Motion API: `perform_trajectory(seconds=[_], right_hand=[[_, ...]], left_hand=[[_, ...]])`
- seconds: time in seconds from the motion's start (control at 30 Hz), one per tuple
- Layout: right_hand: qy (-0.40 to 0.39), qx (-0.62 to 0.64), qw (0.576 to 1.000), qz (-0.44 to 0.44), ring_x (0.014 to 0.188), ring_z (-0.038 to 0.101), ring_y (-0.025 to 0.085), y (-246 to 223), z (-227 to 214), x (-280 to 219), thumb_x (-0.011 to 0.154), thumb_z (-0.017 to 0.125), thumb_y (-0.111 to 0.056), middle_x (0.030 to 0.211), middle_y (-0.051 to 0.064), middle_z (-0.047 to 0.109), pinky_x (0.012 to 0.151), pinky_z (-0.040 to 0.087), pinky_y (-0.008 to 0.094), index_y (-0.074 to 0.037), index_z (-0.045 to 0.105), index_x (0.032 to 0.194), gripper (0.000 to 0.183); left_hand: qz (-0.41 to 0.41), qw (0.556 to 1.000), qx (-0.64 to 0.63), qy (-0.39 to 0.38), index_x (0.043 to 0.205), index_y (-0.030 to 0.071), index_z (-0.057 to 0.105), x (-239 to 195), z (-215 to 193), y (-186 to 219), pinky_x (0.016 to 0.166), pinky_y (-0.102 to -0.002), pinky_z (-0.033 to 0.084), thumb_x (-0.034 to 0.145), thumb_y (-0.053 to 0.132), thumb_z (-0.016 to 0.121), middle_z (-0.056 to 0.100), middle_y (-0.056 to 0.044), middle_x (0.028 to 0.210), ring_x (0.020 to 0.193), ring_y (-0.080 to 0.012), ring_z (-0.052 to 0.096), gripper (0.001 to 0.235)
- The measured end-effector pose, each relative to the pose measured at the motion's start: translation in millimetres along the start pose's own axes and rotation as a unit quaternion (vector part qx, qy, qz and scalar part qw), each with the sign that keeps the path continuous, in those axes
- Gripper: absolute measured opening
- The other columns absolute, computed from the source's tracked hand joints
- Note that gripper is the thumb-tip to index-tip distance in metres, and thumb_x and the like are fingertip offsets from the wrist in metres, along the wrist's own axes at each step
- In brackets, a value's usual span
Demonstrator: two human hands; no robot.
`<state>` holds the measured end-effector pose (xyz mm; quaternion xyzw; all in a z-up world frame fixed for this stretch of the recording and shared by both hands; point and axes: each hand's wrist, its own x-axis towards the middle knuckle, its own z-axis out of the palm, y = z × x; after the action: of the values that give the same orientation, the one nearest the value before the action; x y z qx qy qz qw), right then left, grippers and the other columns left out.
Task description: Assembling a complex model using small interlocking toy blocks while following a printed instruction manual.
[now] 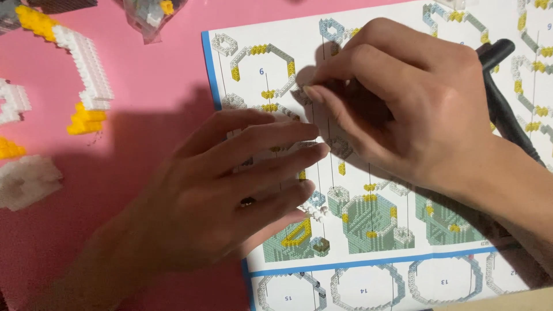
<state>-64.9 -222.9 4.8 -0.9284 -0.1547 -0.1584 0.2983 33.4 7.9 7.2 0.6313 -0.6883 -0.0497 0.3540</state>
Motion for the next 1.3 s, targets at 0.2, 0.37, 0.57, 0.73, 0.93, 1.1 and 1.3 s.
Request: perform_trajectory(seconds=[0.2, 0.37, 0.57, 0.73, 0.93, 1.1, 1.3], right_hand=[[0.007, -0.001, 1.0, -0.005, 0.105, 0.077, 0.035, 4.9, 4.4, -4.4, 0.115, 0.074, 0.018, 0.107, 0.023, 0.071, 0.088, 0.058, 0.041, 0.013, 0.076, 0.116, 0.005], [0.01, 0.003, 1.0, -0.004, 0.103, 0.076, 0.036, 6.1, 5.6, -6.2, 0.115, 0.074, 0.02, 0.106, 0.024, 0.07, 0.088, 0.06, 0.041, 0.015, 0.071, 0.111, 0.008], [0.016, -0.043, 0.999, 0.02, 0.09, 0.069, 0.03, 11.1, 10.2, -13.6, 0.121, 0.073, 0.014, 0.107, 0.019, 0.071, 0.072, 0.047, 0.038, 0.009, 0.068, 0.109, 0.013], [0.005, -0.057, 0.998, 0.026, 0.089, 0.066, 0.03, 12.8, 8.6, -15.0, 0.123, 0.075, 0.011, 0.106, 0.018, 0.068, 0.07, 0.045, 0.038, 0.007, 0.069, 0.111, 0.014], [-0.001, -0.034, 0.999, 0.025, 0.096, 0.071, 0.032, 5.8, 4.7, -10.0, 0.121, 0.073, 0.01, 0.111, 0.022, 0.072, 0.08, 0.052, 0.039, 0.011, 0.067, 0.113, 0.009], [0.008, -0.008, 1.0, 0.011, 0.097, 0.073, 0.034, 3.3, 4.4, -6.9, 0.122, 0.07, 0.004, 0.107, 0.026, 0.069, 0.085, 0.056, 0.04, 0.015, 0.067, 0.112, 0.014], [-0.004, -0.029, 0.999, 0.016, 0.099, 0.074, 0.033, 3.6, 2.5, -8.4, 0.123, 0.066, -0.001, 0.109, 0.024, 0.071, 0.081, 0.053, 0.039, 0.011, 0.072, 0.116, 0.015]], left_hand=[[0.016, 1.0, 0.008, -0.003, 0.11, -0.003, 0.073, 1.2, 0.6, 0.0, 0.106, -0.052, 0.056, 0.108, 0.007, 0.081, 0.074, -0.017, 0.132, 0.13, -0.0329, 0.066, 0.013], [0.017, 1.0, 0.02, -0.003, 0.111, -0.004, 0.074, 2.4, 0.2, 0.6, 0.106, -0.052, 0.056, 0.108, 0.008, 0.083, 0.075, -0.016, 0.13, 0.129, -0.0317, 0.067, 0.015], [0.025, 0.999, 0.022, -0.006, 0.106, -0.001, 0.073, 2.9, -1.5, 0.0, 0.104, -0.053, 0.056, 0.109, 0.008, 0.08, 0.076, -0.016, 0.129, 0.127, -0.035, 0.068, 0.012], [0.021, 0.999, 0.035, -0.003, 0.111, -0.002, 0.075, 2.4, -0.3, -0.8, 0.103, -0.051, 0.057, 0.106, 0.009, 0.09, 0.077, -0.015, 0.127, 0.126, -0.0321, 0.068, 0.019], [0.031, 0.999, 0.036, -0.007, 0.11, -0.004, 0.075, 1.4, -1.5, -3.4, 0.105, -0.057, 0.056, 0.104, 0.022, 0.102, 0.076, -0.015, 0.128, 0.125, -0.0365, 0.069, 0.038], [0.031, 0.999, 0.042, 0.007, 0.108, -0.004, 0.077, 1.5, -0.1, -3.5, 0.106, -0.057, 0.053, 0.108, 0.014, 0.089, 0.078, -0.015, 0.124, 0.122, -0.0366, 0.07, 0.022], [0.021, 0.997, 0.067, -0.011, 0.104, -0.003, 0.076, -0.5, -2.3, -2.9, 0.109, -0.057, 0.052, 0.105, 0.026, 0.102, 0.075, -0.012, 0.127, 0.128, -0.0373, 0.068, 0.039]])
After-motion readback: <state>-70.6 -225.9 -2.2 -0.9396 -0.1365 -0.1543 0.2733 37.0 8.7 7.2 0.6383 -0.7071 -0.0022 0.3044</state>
